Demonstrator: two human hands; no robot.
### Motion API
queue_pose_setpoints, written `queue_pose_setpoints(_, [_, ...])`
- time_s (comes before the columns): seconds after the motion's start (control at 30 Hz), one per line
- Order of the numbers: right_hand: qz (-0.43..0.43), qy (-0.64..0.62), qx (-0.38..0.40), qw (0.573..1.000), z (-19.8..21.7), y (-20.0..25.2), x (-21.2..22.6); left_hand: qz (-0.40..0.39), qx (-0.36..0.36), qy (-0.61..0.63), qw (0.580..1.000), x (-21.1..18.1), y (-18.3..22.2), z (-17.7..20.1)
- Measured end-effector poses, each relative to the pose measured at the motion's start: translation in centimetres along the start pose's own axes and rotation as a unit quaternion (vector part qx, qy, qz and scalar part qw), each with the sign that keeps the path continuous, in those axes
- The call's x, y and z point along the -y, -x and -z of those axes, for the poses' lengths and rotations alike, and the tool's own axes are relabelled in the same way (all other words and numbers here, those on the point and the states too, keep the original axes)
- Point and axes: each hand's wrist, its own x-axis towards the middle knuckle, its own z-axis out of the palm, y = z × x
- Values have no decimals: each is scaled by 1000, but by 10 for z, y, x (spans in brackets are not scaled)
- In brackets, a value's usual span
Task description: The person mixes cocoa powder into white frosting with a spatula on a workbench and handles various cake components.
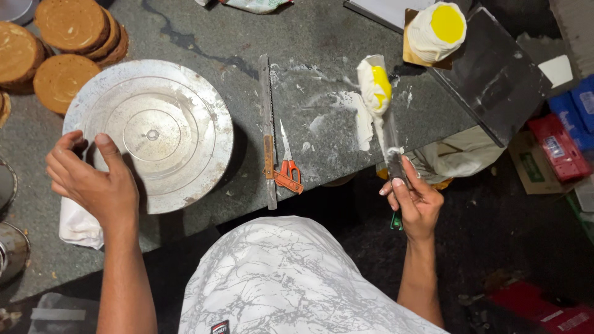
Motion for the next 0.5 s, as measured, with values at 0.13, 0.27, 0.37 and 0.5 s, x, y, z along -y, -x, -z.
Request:
queue_pose_setpoints(0.13, [33,41,-13,999,1,3,9,13,-21,38,999,-11,1,4])
queue_pose_setpoints(0.27, [46,62,-13,997,0,5,9,-22,-10,-17,1000,-8,6,0])
queue_pose_setpoints(0.37, [34,61,-7,998,-6,7,5,-17,-14,-10,1000,-9,9,-1])
queue_pose_setpoints(0.5, [-9,-31,42,999,-27,0,3,4,-23,87,996,-14,7,-2])
